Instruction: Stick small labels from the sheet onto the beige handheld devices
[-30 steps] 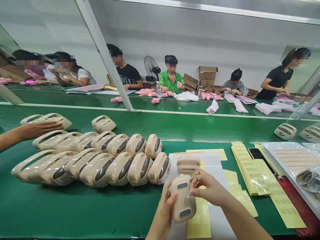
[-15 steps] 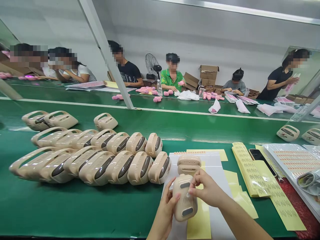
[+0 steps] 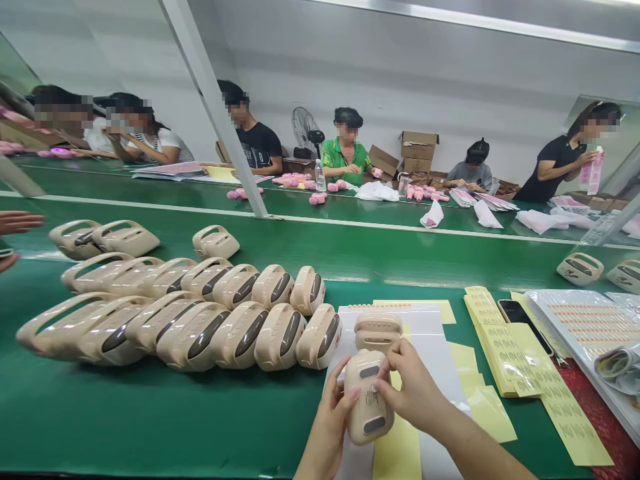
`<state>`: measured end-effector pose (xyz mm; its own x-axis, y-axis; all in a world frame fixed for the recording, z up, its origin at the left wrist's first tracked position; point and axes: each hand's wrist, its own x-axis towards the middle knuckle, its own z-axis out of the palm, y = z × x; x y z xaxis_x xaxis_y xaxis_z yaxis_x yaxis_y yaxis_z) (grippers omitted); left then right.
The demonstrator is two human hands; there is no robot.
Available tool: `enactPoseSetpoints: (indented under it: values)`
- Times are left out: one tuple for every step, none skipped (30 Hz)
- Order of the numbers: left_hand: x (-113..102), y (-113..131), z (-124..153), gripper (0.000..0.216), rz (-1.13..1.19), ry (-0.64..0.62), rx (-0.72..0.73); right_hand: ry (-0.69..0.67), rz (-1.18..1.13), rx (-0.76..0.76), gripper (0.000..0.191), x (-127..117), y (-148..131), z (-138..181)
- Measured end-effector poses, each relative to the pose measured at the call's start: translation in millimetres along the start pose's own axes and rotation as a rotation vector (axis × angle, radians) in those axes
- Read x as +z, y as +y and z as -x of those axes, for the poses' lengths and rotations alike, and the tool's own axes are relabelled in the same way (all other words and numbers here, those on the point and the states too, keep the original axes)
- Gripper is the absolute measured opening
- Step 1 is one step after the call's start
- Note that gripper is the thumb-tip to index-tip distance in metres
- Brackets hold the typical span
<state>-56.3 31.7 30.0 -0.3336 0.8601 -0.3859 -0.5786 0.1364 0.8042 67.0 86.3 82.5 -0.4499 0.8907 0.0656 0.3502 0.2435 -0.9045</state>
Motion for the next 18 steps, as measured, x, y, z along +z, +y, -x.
enactPoseSetpoints:
  values:
    - [-1, 0, -1, 0.067, 0.009, 0.008, 0.008, 0.009, -0.037, -0.027, 0.01, 1, 3, 1]
    - [-2, 0, -1, 0.064, 0.025, 0.017, 0.014, 0.019, -0.094, -0.037, 0.01, 2, 7, 2]
    - [-3, 0, -1, 0.059, 0.046, 0.024, 0.012, 0.037, -0.159, -0.028, 0.011, 4, 12, 4]
    - [-4, 0, -1, 0.055, 0.076, 0.022, -0.009, 0.06, -0.217, -0.004, 0.016, 7, 18, 5]
    - [-5, 0, -1, 0.052, 0.112, 0.007, -0.046, 0.077, -0.265, 0.032, 0.026, 10, 23, 7]
    - [-6, 0, 0, 0.05, 0.151, -0.015, -0.092, 0.075, -0.306, 0.072, 0.044, 13, 29, 9]
    - [-7, 0, 1, 0.051, 0.187, -0.046, -0.145, 0.046, -0.346, 0.105, 0.066, 17, 34, 12]
    - [-7, 0, 3, 0.052, 0.214, -0.079, -0.193, -0.002, -0.386, 0.127, 0.087, 20, 38, 14]
    - [-8, -1, 5, 0.053, 0.223, -0.109, -0.223, -0.059, -0.429, 0.141, 0.103, 23, 41, 16]
    - [-9, -1, 7, 0.054, 0.215, -0.136, -0.228, -0.111, -0.465, 0.15, 0.113, 24, 43, 18]
    - [-9, -1, 9, 0.058, 0.192, -0.161, -0.208, -0.145, -0.485, 0.15, 0.117, 25, 44, 20]
    - [-10, -1, 11, 0.063, 0.161, -0.192, -0.173, -0.16, -0.478, 0.139, 0.12, 24, 45, 22]
    - [-11, 0, 12, 0.069, 0.126, -0.226, -0.128, -0.164, -0.446, 0.114, 0.121, 22, 45, 23]
    - [-12, 2, 13, 0.076, 0.094, -0.26, -0.077, -0.169, -0.4, 0.077, 0.122, 20, 44, 25]
    - [-13, 4, 14, 0.083, 0.071, -0.294, -0.032, -0.177, -0.35, 0.032, 0.123, 17, 43, 26]
    - [-14, 6, 15, 0.09, 0.061, -0.324, 0.004, -0.186, -0.305, -0.013, 0.124, 15, 41, 27]
    - [-15, 8, 15, 0.094, 0.066, -0.343, 0.03, -0.2, -0.271, -0.05, 0.126, 13, 39, 27]
    - [-17, 9, 15, 0.095, 0.087, -0.347, 0.05, -0.214, -0.257, -0.077, 0.129, 12, 38, 27]
